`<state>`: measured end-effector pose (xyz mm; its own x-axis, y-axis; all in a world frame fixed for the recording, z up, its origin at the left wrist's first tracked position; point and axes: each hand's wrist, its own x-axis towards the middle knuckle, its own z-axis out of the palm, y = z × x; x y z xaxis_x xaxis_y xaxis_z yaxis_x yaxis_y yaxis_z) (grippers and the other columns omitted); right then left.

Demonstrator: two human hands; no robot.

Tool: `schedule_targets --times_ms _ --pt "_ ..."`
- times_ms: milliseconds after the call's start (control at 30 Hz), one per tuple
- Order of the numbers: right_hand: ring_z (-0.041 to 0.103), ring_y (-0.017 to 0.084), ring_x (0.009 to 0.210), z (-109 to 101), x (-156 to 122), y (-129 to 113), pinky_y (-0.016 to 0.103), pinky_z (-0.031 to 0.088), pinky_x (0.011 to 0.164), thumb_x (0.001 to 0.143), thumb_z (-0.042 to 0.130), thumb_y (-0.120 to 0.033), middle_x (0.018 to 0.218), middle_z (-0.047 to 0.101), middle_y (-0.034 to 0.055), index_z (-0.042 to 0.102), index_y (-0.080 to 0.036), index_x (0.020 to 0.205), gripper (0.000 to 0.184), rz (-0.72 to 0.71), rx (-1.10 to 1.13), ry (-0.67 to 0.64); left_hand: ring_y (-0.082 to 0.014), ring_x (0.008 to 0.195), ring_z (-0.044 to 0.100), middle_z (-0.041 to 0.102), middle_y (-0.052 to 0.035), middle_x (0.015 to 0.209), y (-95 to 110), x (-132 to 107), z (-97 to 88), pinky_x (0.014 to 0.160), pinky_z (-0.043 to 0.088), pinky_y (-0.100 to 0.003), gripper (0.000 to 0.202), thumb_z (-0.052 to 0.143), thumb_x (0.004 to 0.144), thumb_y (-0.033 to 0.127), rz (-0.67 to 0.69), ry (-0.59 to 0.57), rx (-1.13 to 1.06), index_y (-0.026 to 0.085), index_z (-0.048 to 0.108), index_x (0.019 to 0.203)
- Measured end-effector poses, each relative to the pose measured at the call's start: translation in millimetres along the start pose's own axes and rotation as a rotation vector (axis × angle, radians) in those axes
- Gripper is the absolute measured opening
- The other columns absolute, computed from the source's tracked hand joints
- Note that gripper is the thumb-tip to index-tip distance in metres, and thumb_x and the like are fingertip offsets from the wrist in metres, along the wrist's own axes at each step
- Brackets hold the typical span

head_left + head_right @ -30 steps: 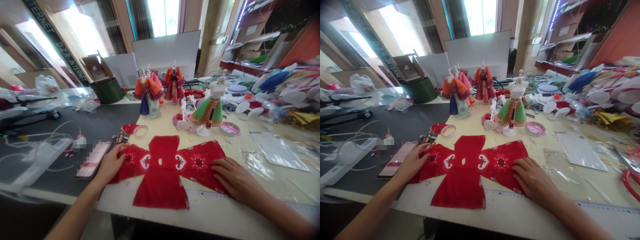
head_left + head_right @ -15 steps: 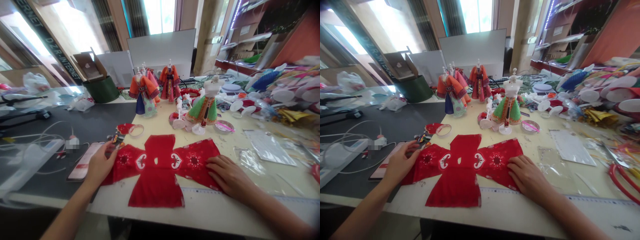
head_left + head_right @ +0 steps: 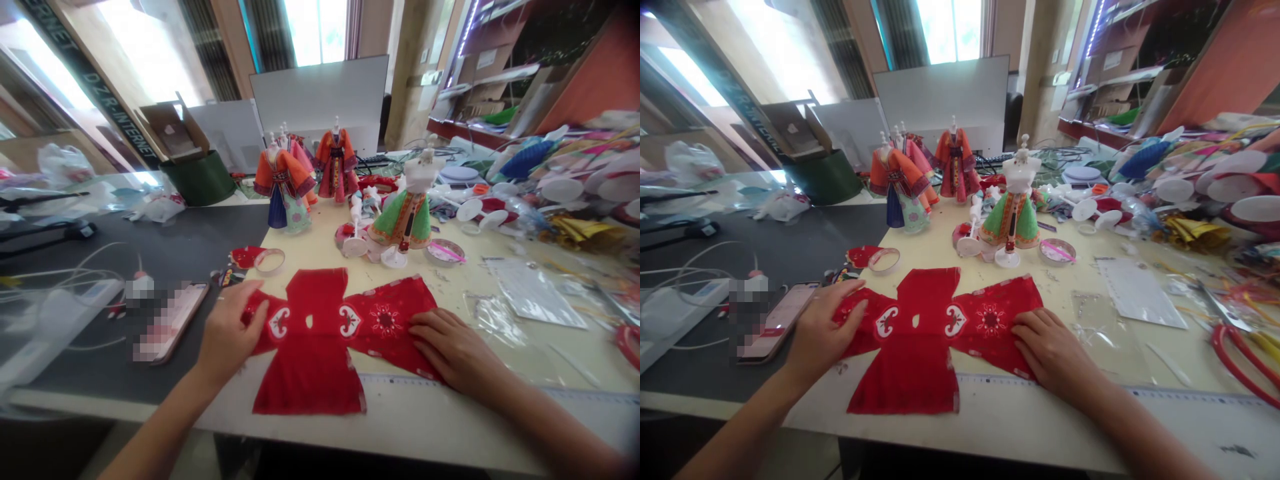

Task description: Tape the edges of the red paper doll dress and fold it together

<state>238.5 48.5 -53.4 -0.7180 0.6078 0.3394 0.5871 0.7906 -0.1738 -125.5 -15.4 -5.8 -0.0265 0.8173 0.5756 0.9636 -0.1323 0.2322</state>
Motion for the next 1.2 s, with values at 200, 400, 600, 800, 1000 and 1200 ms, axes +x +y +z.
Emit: schedule_targets --times_ms 200,400,600,800,1000,1200 --pt "0.056 0.022 0.095 0 0 0 0.042 0.047 0.085 0.092 0.040 -0.019 0.102 0.062 0.0103 0.063 -0.017 0.101 0.024 -0.002 0.005 -0.007 -0.0254 0.115 0.052 0.060 -0.0108 0.123 19 -4 30.2 0.099 0.041 -0.042 0.032 0.045 0.089 0.026 0.251 -0.427 -0.082 0.017 0.058 0.117" --pt "0.057 0.022 0.095 0 -1 1 0.042 0.047 0.086 0.091 0.041 -0.019 0.103 0.063 0.0097 0.064 -0.018 0.101 0.025 0.006 0.013 -0.012 -0.0267 0.114 0.053 0.062 -0.0107 0.121 14 7 39.3 0.099 0.040 -0.044 0.032 0.046 0.086 0.027 0.125 -0.493 -0.060 0.017 0.062 0.113" --pt "0.057 0.022 0.096 3 -3 3 0.041 0.048 0.086 0.091 0.042 -0.020 0.103 0.063 0.0093 0.064 -0.019 0.101 0.024 0.015 0.018 -0.003 -0.0248 0.102 0.060 0.066 -0.0127 0.111 -7 49 44.2 0.088 0.046 -0.037 0.034 0.038 0.088 0.023 -0.120 -0.440 0.012 0.013 0.061 0.112" --pt "0.057 0.022 0.098 6 -4 5 0.043 0.047 0.088 0.092 0.040 -0.020 0.105 0.062 0.0097 0.063 -0.018 0.102 0.025 0.025 -0.003 -0.038 -0.0209 0.086 0.063 0.067 -0.0069 0.090 -13 82 68.5 0.079 0.049 -0.036 0.026 0.055 0.085 0.026 -0.184 -0.546 0.030 0.013 0.061 0.107" --pt "0.058 0.022 0.097 4 -3 4 0.042 0.048 0.087 0.091 0.041 -0.019 0.104 0.063 0.0091 0.064 -0.020 0.101 0.025 0.027 0.004 -0.010 -0.0155 0.077 0.061 0.063 -0.0025 0.083 -12 86 76.8 0.072 0.049 -0.032 0.016 0.057 0.085 0.029 -0.162 -0.555 -0.014 0.014 0.060 0.084" --pt "0.058 0.022 0.094 -1 1 -1 0.041 0.050 0.083 0.091 0.040 -0.019 0.102 0.063 0.0100 0.064 -0.019 0.098 0.024 0.027 0.028 0.013 -0.0154 0.069 0.061 0.063 0.0000 0.073 -14 83 79.6 0.062 0.047 -0.025 0.010 0.050 0.074 0.021 -0.128 -0.470 -0.074 0.017 0.057 0.078"
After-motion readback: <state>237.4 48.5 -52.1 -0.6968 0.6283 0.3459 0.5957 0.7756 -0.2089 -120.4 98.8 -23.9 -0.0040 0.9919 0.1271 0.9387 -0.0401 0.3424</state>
